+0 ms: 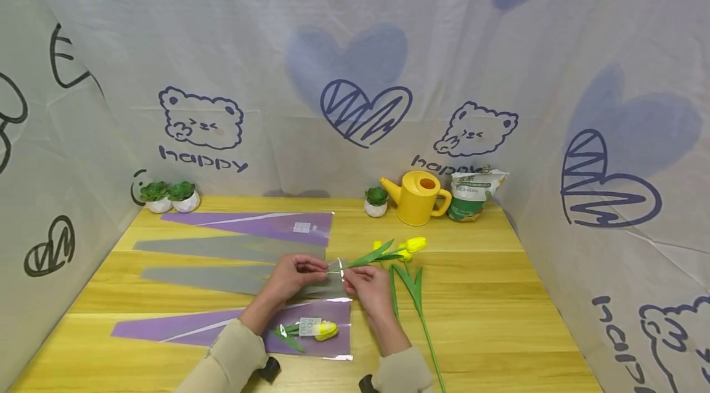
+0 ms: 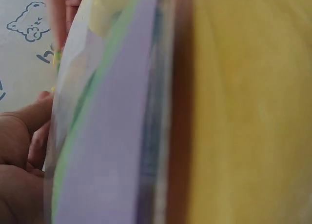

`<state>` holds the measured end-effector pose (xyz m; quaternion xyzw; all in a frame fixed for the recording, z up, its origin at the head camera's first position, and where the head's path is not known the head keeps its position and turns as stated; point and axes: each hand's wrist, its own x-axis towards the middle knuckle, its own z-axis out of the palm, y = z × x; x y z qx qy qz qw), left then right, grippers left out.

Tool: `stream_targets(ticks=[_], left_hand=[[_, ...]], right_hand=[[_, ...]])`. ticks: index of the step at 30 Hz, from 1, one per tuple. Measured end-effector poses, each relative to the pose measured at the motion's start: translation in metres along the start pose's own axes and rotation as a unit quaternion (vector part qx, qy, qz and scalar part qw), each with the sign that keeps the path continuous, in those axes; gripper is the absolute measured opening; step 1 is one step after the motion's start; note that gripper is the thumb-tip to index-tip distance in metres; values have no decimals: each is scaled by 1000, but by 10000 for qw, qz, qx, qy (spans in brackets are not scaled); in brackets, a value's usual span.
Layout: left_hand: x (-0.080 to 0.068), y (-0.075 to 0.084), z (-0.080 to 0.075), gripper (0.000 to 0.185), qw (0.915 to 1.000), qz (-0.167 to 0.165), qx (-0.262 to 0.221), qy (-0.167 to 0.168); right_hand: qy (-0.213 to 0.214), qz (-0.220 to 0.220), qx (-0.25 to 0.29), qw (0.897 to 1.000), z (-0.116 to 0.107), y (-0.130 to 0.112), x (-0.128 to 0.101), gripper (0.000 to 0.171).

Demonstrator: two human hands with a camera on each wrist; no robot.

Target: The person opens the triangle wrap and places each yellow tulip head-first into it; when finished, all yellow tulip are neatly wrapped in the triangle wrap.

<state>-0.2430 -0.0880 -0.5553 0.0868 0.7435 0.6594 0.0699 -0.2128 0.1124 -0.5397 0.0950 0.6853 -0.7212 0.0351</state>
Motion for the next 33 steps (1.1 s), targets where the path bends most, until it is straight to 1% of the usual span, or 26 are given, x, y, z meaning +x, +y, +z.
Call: stream_targets(ticks=[3, 5, 12, 16, 18, 23, 25, 27, 28, 31, 33], left_hand=[[-1, 0, 0, 22, 10000, 46, 74, 13], [-1, 0, 0, 22, 9999, 74, 116, 8], [1, -4, 0, 23, 9996, 116, 274, -16], [1, -6, 1, 22, 9995, 127, 277, 1], [-3, 4, 1, 22, 9995, 120, 290, -39], [-5, 6, 0, 22, 9995, 99, 291, -71], [-1, -2, 0, 22, 9996, 94, 274, -39], [-1, -4, -1, 23, 9996, 95, 259, -32], [-1, -4, -1, 23, 9996, 86, 259, -31], [0, -4, -1, 23, 9995, 100, 307, -41], [0, -4, -1, 22, 9994, 108, 335, -49]], right_hand=[[-8, 201, -106, 9997, -6, 3, -2, 26], [-34, 260, -159, 9995, -8, 5, -2, 27], [-60, 327, -200, 9992, -12, 4, -3, 29], [-9, 228, -209, 9995, -16, 2, -2, 28], [47, 129, -231, 9996, -20, -2, -2, 28], [257, -128, -308, 9991, -44, -21, 1, 29], [372, -232, -451, 9980, -56, -29, 2, 31], [539, -337, -733, 9953, -70, -35, 4, 31], [627, -413, -986, 9923, -76, -38, 4, 31], [872, -677, -1752, 9783, -95, -42, 7, 29], [914, -777, -2136, 9695, -104, -41, 11, 29]])
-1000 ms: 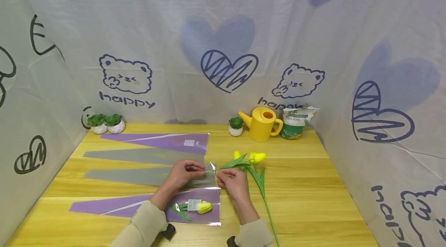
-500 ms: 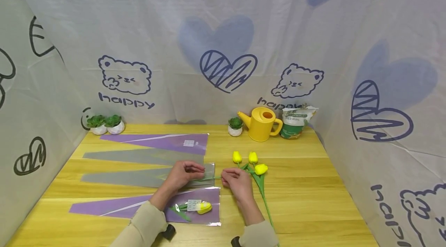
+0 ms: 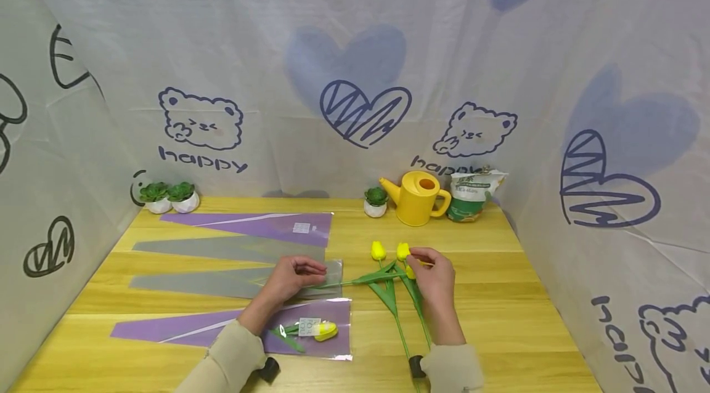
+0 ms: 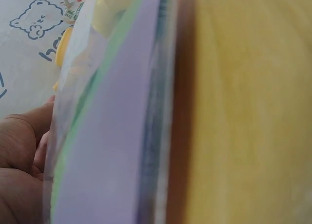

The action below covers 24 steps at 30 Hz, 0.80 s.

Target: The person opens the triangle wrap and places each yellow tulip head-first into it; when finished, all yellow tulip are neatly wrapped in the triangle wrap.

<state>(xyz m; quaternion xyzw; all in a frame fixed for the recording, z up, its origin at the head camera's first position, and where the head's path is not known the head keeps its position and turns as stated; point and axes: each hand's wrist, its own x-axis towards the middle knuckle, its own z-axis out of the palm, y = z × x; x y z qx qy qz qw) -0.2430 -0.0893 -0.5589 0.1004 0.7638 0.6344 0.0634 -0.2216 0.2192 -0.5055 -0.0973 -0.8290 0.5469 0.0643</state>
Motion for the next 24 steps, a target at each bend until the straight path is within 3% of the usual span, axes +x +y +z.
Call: stream_targets(ticks=[9, 18, 24], left_hand=[[-3, 3, -1, 22, 10000, -85, -43, 14], [-3, -1, -4, 22, 9999, -93, -27, -63], [-3, -1, -4, 22, 9999, -128, -25, -92]], right_hand=[[-910, -34, -813, 9925, -5, 22, 17, 26], [-1257, -469, -1431, 9806, 1, 37, 21, 13], [-1287, -486, -1703, 9757, -1, 38, 22, 6]])
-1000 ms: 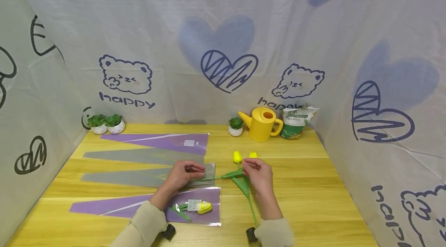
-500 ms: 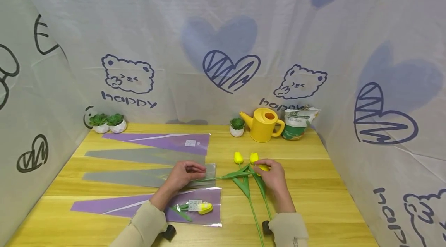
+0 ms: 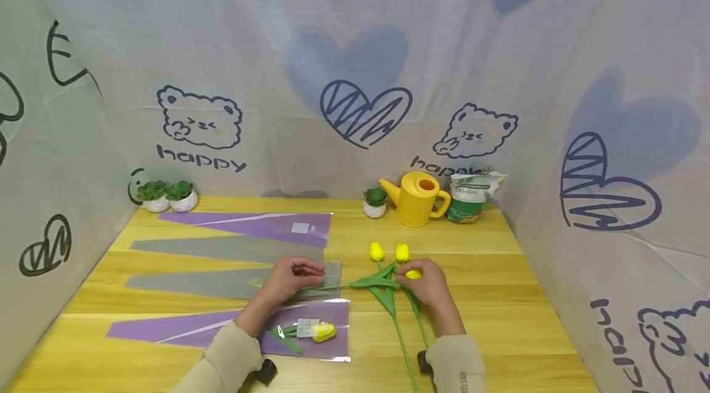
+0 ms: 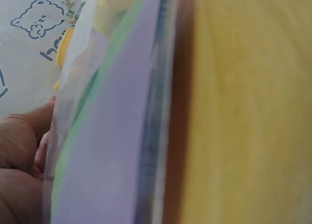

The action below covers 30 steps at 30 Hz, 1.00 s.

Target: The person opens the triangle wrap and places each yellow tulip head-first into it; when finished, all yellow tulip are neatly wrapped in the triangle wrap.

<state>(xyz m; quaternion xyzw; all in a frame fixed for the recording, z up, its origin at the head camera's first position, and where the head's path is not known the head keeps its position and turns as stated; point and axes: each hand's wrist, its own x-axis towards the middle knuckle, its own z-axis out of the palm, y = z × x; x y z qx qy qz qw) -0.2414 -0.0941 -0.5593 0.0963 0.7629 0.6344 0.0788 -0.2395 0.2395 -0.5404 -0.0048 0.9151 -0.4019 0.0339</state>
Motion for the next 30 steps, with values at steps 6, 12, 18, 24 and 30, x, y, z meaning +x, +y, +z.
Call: stream_targets(ticks=[6, 12, 18, 24, 30], left_hand=[[-2, 5, 1, 24, 10000, 57, -22, -29], [-3, 7, 1, 24, 9999, 64, -97, -16], [-3, 5, 0, 22, 9999, 72, -79, 31], [-3, 9, -1, 22, 9999, 138, -37, 0], [-3, 12, 0, 22, 9994, 315, -98, -45]], right_hand=[[-164, -273, -297, 9991, -2, 3, 3, 6], [-209, -796, -509, 9953, -4, 8, 5, 7], [-246, -1074, -563, 9923, -9, 5, 0, 9], [-144, -1293, -550, 9900, -20, -6, -5, 8], [-34, -1538, -439, 9871, -21, -15, -7, 5]])
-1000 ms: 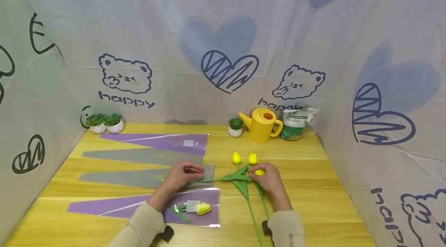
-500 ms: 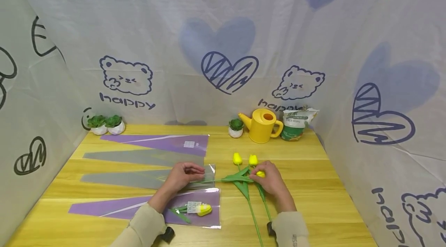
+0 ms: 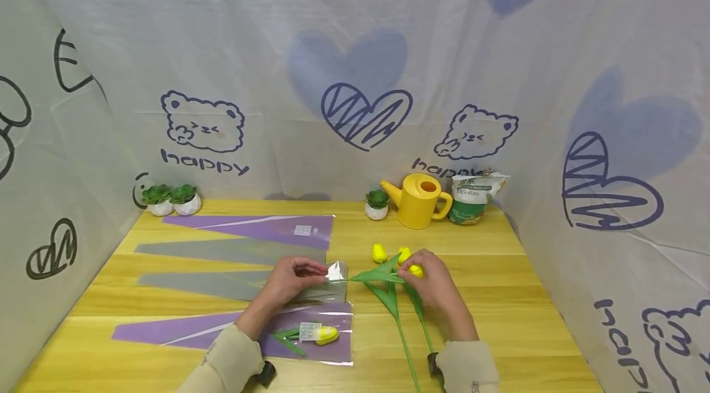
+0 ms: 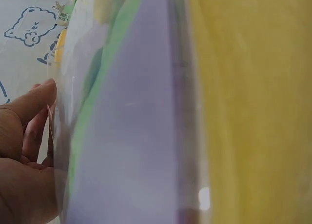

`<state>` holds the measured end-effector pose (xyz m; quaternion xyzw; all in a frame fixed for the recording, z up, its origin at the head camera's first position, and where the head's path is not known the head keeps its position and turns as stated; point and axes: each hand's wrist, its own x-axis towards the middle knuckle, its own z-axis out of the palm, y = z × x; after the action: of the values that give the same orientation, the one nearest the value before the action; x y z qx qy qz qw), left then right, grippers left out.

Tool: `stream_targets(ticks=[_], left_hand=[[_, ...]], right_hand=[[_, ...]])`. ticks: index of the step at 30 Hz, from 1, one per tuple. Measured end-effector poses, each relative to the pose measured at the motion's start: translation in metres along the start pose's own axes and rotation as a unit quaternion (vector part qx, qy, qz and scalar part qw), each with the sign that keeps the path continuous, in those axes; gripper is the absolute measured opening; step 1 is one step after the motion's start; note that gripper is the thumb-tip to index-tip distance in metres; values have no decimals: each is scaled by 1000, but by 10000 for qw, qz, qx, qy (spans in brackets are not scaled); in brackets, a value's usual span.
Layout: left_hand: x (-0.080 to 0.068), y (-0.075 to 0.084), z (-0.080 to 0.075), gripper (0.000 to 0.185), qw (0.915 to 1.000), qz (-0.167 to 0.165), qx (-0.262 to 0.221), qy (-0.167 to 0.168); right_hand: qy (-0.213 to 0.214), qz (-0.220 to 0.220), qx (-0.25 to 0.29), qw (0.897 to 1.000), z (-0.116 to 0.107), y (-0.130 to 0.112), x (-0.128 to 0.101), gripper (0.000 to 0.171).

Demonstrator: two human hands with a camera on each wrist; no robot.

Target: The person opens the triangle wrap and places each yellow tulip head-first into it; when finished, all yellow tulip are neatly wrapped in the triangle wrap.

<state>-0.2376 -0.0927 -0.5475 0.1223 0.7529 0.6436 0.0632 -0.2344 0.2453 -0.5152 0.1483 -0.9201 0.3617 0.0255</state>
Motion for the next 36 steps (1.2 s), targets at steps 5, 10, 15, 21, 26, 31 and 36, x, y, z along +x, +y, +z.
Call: stream_targets(ticks=[5, 10, 15, 21, 26, 31, 36], left_hand=[[0, 2, 2, 23, 10000, 25, -56, -19], [0, 5, 4, 22, 10000, 7, -70, -41], [0, 5, 5, 22, 10000, 26, -28, -51], [1, 10, 5, 22, 10000, 87, 30, 27], [1, 14, 6, 20, 9998, 117, 119, 112], [2, 16, 6, 19, 9994, 165, 226, 182], [3, 15, 5, 20, 9991, 187, 357, 165]], right_hand=[[62, -115, 11, 9999, 4, -7, 0, 5], [95, -213, -19, 9997, 11, -13, 3, 5], [60, -251, 26, 9997, 19, -17, 6, 4], [91, -329, 96, 9994, 28, -22, 10, 5], [139, -361, 139, 9992, 34, -28, 15, 5], [196, -294, 163, 9992, 42, -34, 19, 5], [224, -220, 116, 9994, 49, -39, 23, 6]])
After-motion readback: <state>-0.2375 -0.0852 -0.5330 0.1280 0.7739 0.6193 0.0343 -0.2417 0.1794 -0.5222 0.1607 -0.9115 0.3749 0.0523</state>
